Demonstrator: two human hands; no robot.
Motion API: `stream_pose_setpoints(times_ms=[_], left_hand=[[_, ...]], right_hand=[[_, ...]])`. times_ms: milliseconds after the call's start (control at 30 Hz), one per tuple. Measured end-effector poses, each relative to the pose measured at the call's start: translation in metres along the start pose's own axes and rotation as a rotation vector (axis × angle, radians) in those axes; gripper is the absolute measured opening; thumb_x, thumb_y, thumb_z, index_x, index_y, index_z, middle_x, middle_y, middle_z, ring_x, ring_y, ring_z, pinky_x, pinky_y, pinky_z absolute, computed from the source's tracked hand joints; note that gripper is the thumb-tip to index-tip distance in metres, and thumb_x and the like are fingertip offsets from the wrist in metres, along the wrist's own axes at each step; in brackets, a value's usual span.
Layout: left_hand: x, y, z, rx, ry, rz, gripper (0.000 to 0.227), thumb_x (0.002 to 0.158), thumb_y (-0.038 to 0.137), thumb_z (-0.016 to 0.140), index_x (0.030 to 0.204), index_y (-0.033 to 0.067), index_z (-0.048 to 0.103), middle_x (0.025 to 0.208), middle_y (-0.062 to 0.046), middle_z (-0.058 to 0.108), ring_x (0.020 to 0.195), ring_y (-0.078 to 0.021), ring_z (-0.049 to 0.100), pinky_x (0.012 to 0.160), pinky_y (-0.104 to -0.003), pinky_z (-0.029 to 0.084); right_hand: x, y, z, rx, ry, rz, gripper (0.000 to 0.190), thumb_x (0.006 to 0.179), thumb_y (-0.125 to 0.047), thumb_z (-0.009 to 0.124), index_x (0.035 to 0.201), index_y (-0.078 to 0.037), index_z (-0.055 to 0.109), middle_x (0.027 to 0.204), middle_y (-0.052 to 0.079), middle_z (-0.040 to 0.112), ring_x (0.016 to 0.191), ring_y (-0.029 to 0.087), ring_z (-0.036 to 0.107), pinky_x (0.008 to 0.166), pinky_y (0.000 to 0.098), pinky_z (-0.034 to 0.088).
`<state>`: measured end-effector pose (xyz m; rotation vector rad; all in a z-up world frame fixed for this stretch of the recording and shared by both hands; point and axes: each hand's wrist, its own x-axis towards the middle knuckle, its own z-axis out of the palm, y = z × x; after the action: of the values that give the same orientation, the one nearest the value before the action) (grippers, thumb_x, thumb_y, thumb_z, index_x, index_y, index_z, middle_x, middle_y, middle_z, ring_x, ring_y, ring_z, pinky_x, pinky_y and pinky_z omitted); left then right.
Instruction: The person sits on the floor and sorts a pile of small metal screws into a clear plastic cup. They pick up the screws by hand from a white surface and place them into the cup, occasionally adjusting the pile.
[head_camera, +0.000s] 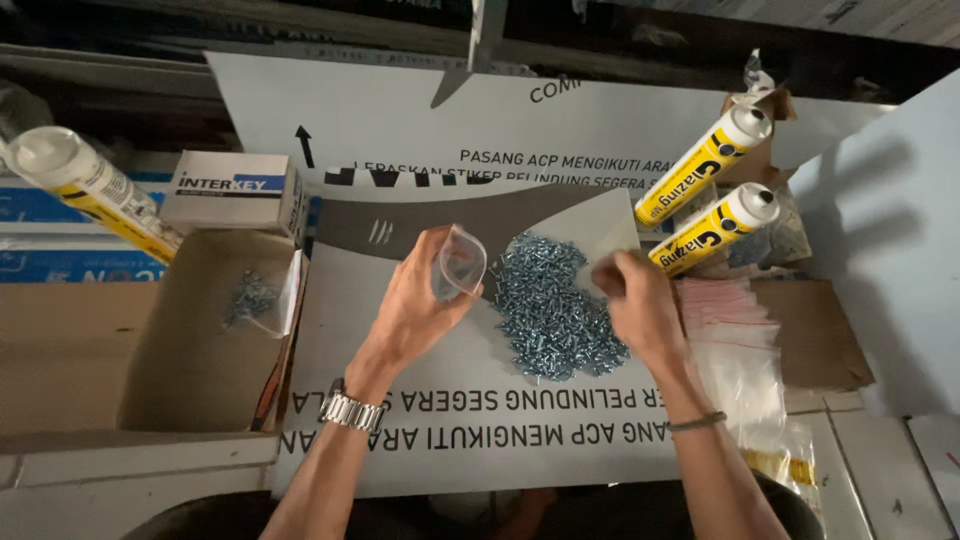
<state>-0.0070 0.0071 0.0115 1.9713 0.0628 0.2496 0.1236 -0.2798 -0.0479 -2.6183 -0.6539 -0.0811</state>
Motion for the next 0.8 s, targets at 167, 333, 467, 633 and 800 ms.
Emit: stream_pose_setpoints(times_ms=[167, 333, 467, 633, 800], left_hand=[[0.002, -0.006, 0.003, 0.018, -0.009, 0.012, 0.06, 0.079, 0.016, 0.072, 0.132, 0.0098, 0.046, 0.117, -0.018, 0.064, 0.122, -0.0462, 0.055, 0.099, -0.076, 0.032], [0.0, -0.005, -0.001, 0.05, -0.011, -0.013, 0.062, 0.08, 0.02, 0.073, 0.134, 0.0111, 0.045, 0.122, -0.016, 0.063, 0.123, -0.0429, 0.055, 0.103, -0.076, 0.028], [0.001, -0.008, -0.002, 0.02, -0.016, -0.023, 0.06, 0.079, 0.021, 0.073, 0.131, 0.0124, 0.045, 0.118, -0.015, 0.065, 0.122, -0.0423, 0.057, 0.1, -0.073, 0.033], [0.003, 0.0, -0.001, 0.02, -0.013, 0.0, 0.058, 0.078, 0.018, 0.073, 0.129, 0.0111, 0.046, 0.116, -0.017, 0.065, 0.119, -0.044, 0.057, 0.099, -0.07, 0.036], [0.001, 0.005, -0.001, -0.003, -0.024, -0.035, 0.06, 0.079, 0.017, 0.072, 0.133, 0.0085, 0.047, 0.117, -0.019, 0.065, 0.119, -0.0429, 0.059, 0.101, -0.069, 0.035]], right_hand=[[0.011, -0.134, -0.052, 0.336, 0.131, -0.23, 0.002, 0.092, -0.01, 0.068, 0.093, -0.01, 0.07, 0.082, 0.009, 0.066, 0.079, 0.026, 0.067, 0.067, 0.0349, 0.055], [0.019, -0.191, -0.069, 0.453, -0.074, -0.315, 0.014, 0.092, -0.006, 0.066, 0.104, -0.008, 0.073, 0.083, 0.011, 0.07, 0.074, 0.021, 0.07, 0.061, 0.0315, 0.055], [0.022, -0.128, -0.057, 0.328, -0.038, -0.193, 0.021, 0.096, -0.003, 0.059, 0.111, -0.009, 0.072, 0.093, 0.012, 0.07, 0.089, 0.03, 0.07, 0.072, 0.0378, 0.057], [0.003, -0.051, -0.033, -0.165, -0.361, 0.33, 0.037, 0.089, -0.004, 0.063, 0.125, -0.012, 0.062, 0.11, 0.011, 0.072, 0.106, 0.033, 0.067, 0.09, 0.0495, 0.052], [-0.013, -0.006, -0.009, 0.08, -0.077, -0.038, 0.01, 0.085, -0.006, 0.068, 0.093, -0.006, 0.075, 0.098, 0.017, 0.068, 0.098, 0.043, 0.064, 0.082, 0.0478, 0.054]])
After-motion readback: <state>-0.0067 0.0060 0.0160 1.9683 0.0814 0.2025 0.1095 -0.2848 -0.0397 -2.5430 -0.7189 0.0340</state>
